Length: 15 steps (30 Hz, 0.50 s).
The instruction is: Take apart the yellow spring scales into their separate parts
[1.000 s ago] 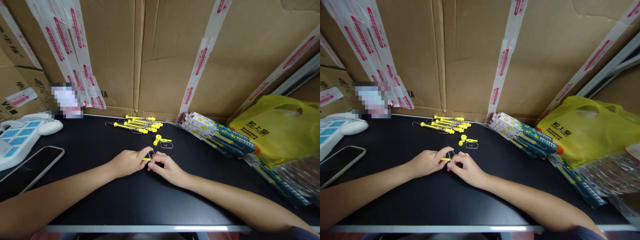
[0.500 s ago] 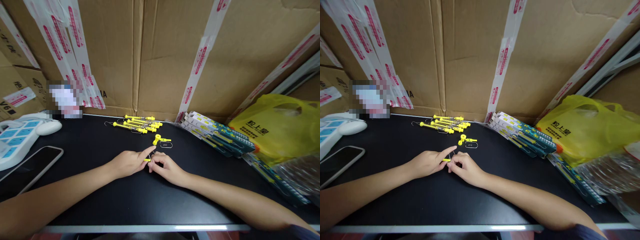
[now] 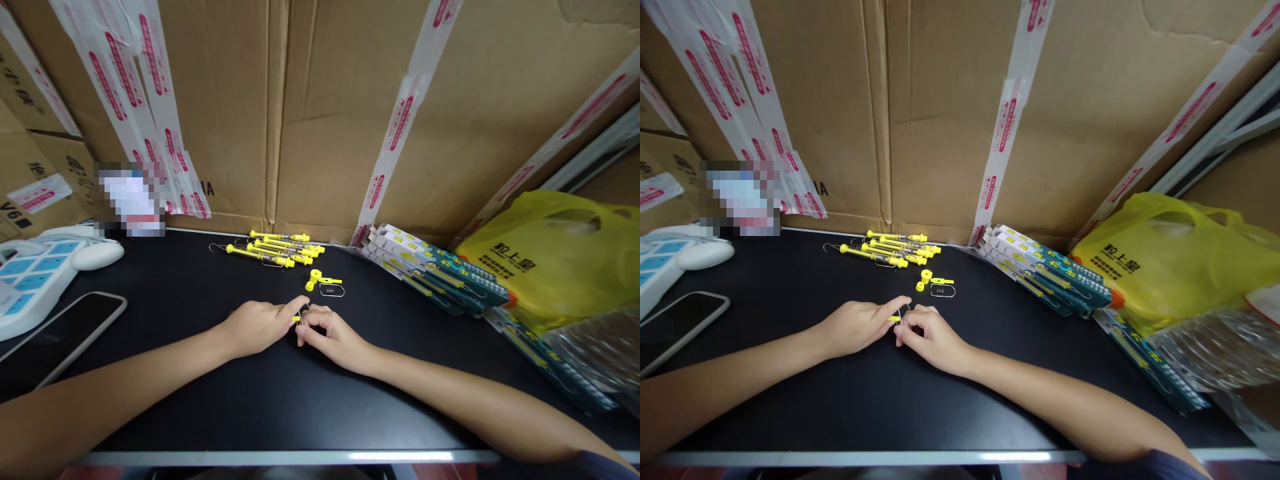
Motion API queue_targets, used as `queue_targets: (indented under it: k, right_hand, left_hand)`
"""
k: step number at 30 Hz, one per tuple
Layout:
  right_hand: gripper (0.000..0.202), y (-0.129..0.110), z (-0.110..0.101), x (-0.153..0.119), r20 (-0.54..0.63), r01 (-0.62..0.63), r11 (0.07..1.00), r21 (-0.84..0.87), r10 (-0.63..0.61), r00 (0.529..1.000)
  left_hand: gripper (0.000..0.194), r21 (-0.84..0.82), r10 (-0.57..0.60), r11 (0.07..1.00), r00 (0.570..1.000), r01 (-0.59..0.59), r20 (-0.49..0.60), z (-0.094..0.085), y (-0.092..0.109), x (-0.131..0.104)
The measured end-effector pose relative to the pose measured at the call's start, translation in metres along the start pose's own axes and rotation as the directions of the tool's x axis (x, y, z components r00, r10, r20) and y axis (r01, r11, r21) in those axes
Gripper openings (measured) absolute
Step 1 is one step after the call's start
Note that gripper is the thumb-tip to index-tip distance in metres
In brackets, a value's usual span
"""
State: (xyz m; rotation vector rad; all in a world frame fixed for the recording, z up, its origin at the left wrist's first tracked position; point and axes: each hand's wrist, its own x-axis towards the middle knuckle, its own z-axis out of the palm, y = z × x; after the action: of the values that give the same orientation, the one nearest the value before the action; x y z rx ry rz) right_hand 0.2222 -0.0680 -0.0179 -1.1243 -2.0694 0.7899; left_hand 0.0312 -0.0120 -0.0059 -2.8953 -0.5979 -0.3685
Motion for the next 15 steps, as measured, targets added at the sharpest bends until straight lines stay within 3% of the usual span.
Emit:
queue_targets:
  k: [9,15]
  right_hand:
    - [0.034,-0.0039,0.0011,0.0009,-0.029,-0.023,0.998,-0.055,0.021,0.999]
    - [0.041,-0.0043,0.0053,0.0045,-0.083,-0.053,0.995,-0.089,0.046,0.995]
  left_hand:
    - [0.039,0.061,-0.049,0.997,0.995,0.054,-0.084,0.0080,0.0017,-0.0028]
    - [0.042,0.092,-0.066,0.993,0.995,0.072,-0.068,0.0099,0.0052,-0.0019]
